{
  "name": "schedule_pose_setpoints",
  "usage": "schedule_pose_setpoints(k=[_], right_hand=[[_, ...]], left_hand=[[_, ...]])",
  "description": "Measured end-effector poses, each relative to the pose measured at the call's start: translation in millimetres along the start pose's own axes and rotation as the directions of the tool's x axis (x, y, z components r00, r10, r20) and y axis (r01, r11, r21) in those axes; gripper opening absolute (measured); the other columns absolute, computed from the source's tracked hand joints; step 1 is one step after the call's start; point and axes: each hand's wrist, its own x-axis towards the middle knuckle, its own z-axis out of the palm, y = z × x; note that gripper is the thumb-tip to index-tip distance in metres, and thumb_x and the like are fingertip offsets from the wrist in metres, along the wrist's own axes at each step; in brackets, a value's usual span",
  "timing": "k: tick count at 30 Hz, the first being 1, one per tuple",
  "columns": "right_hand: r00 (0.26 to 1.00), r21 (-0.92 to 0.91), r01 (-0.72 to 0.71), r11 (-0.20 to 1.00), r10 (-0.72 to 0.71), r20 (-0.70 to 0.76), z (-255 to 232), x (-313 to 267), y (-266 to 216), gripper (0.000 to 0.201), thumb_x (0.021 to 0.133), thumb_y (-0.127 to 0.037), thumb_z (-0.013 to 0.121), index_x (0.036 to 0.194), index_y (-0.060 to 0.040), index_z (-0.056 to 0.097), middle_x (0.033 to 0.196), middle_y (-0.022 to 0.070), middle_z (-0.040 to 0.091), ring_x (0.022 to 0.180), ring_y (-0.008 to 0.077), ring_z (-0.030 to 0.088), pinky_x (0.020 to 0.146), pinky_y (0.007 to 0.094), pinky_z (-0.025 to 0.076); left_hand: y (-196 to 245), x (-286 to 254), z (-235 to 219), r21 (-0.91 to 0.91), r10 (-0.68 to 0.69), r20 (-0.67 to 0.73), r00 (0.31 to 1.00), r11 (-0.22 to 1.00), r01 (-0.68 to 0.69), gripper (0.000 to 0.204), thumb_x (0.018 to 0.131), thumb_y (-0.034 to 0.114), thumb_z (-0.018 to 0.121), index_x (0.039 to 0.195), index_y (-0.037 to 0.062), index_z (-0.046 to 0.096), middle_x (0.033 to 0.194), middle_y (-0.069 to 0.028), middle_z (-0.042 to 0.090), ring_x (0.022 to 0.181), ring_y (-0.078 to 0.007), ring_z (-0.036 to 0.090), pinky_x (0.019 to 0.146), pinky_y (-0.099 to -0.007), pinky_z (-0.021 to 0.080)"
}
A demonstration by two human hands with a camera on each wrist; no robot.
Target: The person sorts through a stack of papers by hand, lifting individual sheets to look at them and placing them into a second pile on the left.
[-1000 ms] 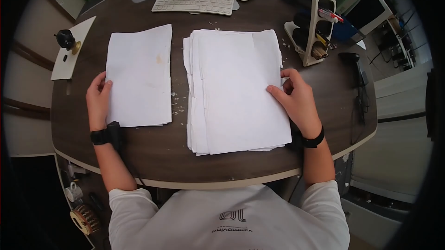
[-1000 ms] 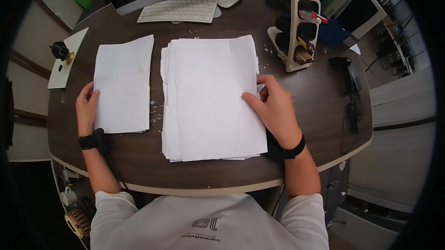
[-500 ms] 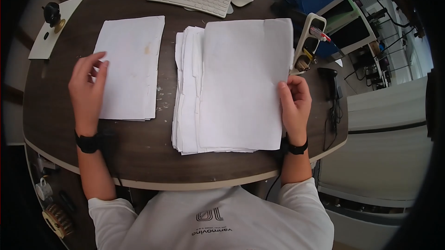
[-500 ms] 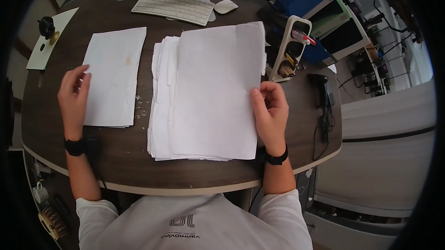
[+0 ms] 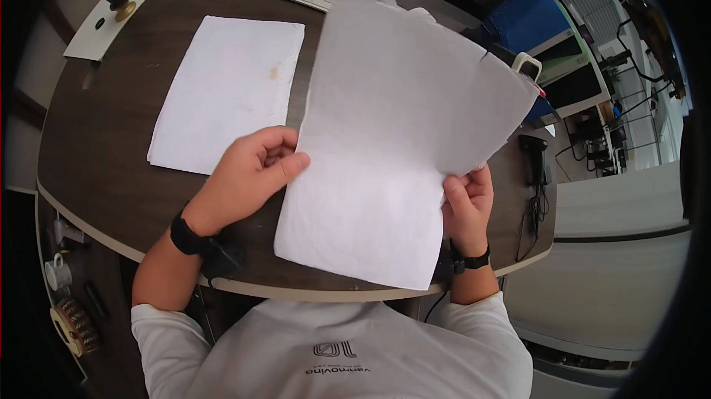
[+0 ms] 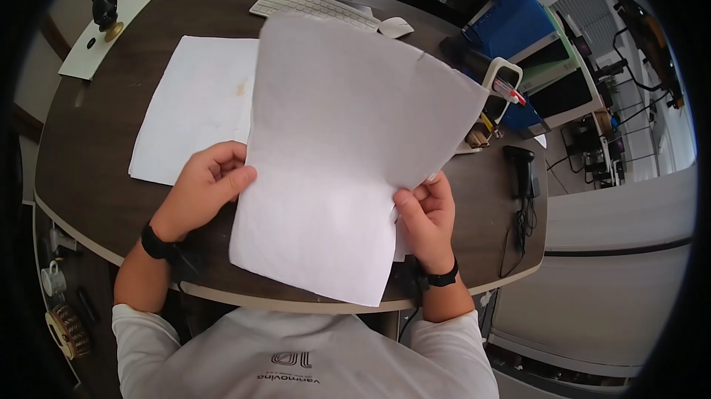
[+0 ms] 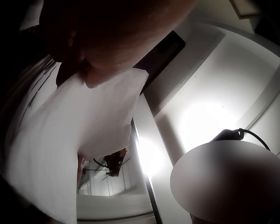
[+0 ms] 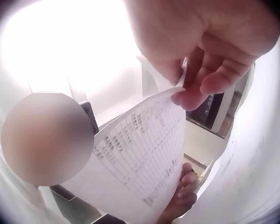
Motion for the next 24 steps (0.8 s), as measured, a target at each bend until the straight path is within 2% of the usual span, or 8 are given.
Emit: schedule_pose_setpoints(k=[2, 4, 7, 8, 11, 16, 18, 24], right_hand=[[0.99, -0.048, 0.097, 0.994, -0.091, 0.106, -11.4, -0.6, 6.9, 0.027, 0.1, -0.004, 0.062, 0.125, -0.0024, 0.052, 0.101, 0.0063, 0.07, 0.087, 0.0101, 0.064, 0.081, 0.0238, 0.05], [0.98, 0.029, 0.082, 0.996, -0.086, 0.18, -7.4, 4.8, 1.1, 0.017, 0.103, -0.008, 0.06, 0.118, -0.002, 0.055, 0.092, 0.0075, 0.07, 0.078, 0.0115, 0.064, 0.072, 0.0254, 0.051], [0.994, -0.157, 0.07, 0.985, -0.083, -0.074, -20.7, 20.8, 1.0, 0.008, 0.104, -0.011, 0.061, 0.105, -0.0026, 0.062, 0.086, 0.006, 0.068, 0.072, 0.0096, 0.061, 0.063, 0.0238, 0.048], [0.994, -0.153, 0.068, 0.986, -0.08, -0.075, -26.4, 25.9, 2.8, 0.008, 0.104, -0.011, 0.061, 0.105, -0.0026, 0.062, 0.086, 0.006, 0.068, 0.072, 0.0096, 0.061, 0.063, 0.0238, 0.048], [0.988, -0.459, 0.034, 0.888, -0.099, -0.118, -36.9, 37.7, 17.4, 0.015, 0.101, -0.013, 0.068, 0.11, -0.0022, 0.065, 0.088, -0.0016, 0.063, 0.073, 0.0044, 0.054, 0.065, 0.0209, 0.043], [0.992, -0.696, 0.05, 0.717, -0.119, -0.051, -35.4, 40.5, 24.7, 0.033, 0.091, -0.016, 0.077, 0.12, -0.004, 0.066, 0.086, -0.0025, 0.057, 0.076, 0.0061, 0.051, 0.067, 0.0223, 0.044], [0.994, -0.835, 0.093, 0.543, -0.103, 0.044, -29.6, 38.7, 18.9, 0.047, 0.086, -0.018, 0.083, 0.126, -0.0038, 0.064, 0.085, -0.0009, 0.056, 0.074, 0.0088, 0.051, 0.067, 0.0241, 0.045], [0.997, -0.792, -0.058, 0.608, 0.07, -0.02, -20.7, 34.9, 11.5, 0.067, 0.081, -0.018, 0.087, 0.139, -0.0027, 0.057, 0.082, 0.0002, 0.055, 0.073, 0.0102, 0.05, 0.066, 0.0265, 0.045]], left_hand=[[13.7, -0.4, -16.5, 0.045, -0.085, 0.023, 0.996, 0.995, 0.084, 0.019, 0.101, 0.018, 0.067, 0.109, 0.0005, 0.066, 0.083, 0.008, 0.059, 0.07, -0.0006, 0.049, 0.063, -0.0193, 0.042], [22.8, -0.2, -28.8, -0.038, -0.132, -0.149, 0.98, 0.991, 0.128, 0.017, 0.102, 0.019, 0.065, 0.107, 0.0029, 0.067, 0.082, 0.0089, 0.058, 0.069, 0.0004, 0.047, 0.061, -0.0185, 0.04], [20.0, 3.9, -76.6, -0.035, -0.022, -0.316, 0.948, 0.999, 0.011, 0.019, 0.104, 0.019, 0.063, 0.112, 0.0016, 0.067, 0.089, 0.0051, 0.064, 0.075, -0.0015, 0.055, 0.067, -0.0191, 0.046], [21.0, 3.6, -88.1, -0.036, 0.011, -0.397, 0.918, 0.999, -0.027, 0.02, 0.104, 0.019, 0.061, 0.113, 0.0011, 0.066, 0.094, 0.0024, 0.067, 0.079, -0.0027, 0.059, 0.071, -0.0196, 0.049], [19.5, 0.4, -129.1, 0.102, 0.086, -0.514, 0.853, 0.994, -0.039, 0.026, 0.103, 0.019, 0.064, 0.116, -0.0037, 0.066, 0.098, -0.0007, 0.069, 0.083, -0.0049, 0.06, 0.075, -0.0216, 0.05], [-0.5, 6.0, -162.1, 0.497, 0.227, -0.551, 0.803, 0.862, 0.097, 0.026, 0.103, 0.02, 0.061, 0.111, -0.0041, 0.066, 0.089, -0.0019, 0.068, 0.079, -0.0085, 0.056, 0.074, -0.026, 0.048], [-8.5, 8.2, -163.4, 0.62, 0.277, -0.543, 0.793, 0.77, 0.155, 0.026, 0.103, 0.02, 0.061, 0.109, -0.004, 0.066, 0.086, -0.0033, 0.067, 0.077, -0.0104, 0.055, 0.073, -0.0279, 0.048], [-9.5, 13.5, -155.0, 0.682, 0.315, -0.551, 0.773, 0.703, 0.2, 0.025, 0.102, 0.02, 0.059, 0.107, -0.0038, 0.064, 0.083, -0.0119, 0.065, 0.075, -0.0171, 0.056, 0.072, -0.0317, 0.049]])
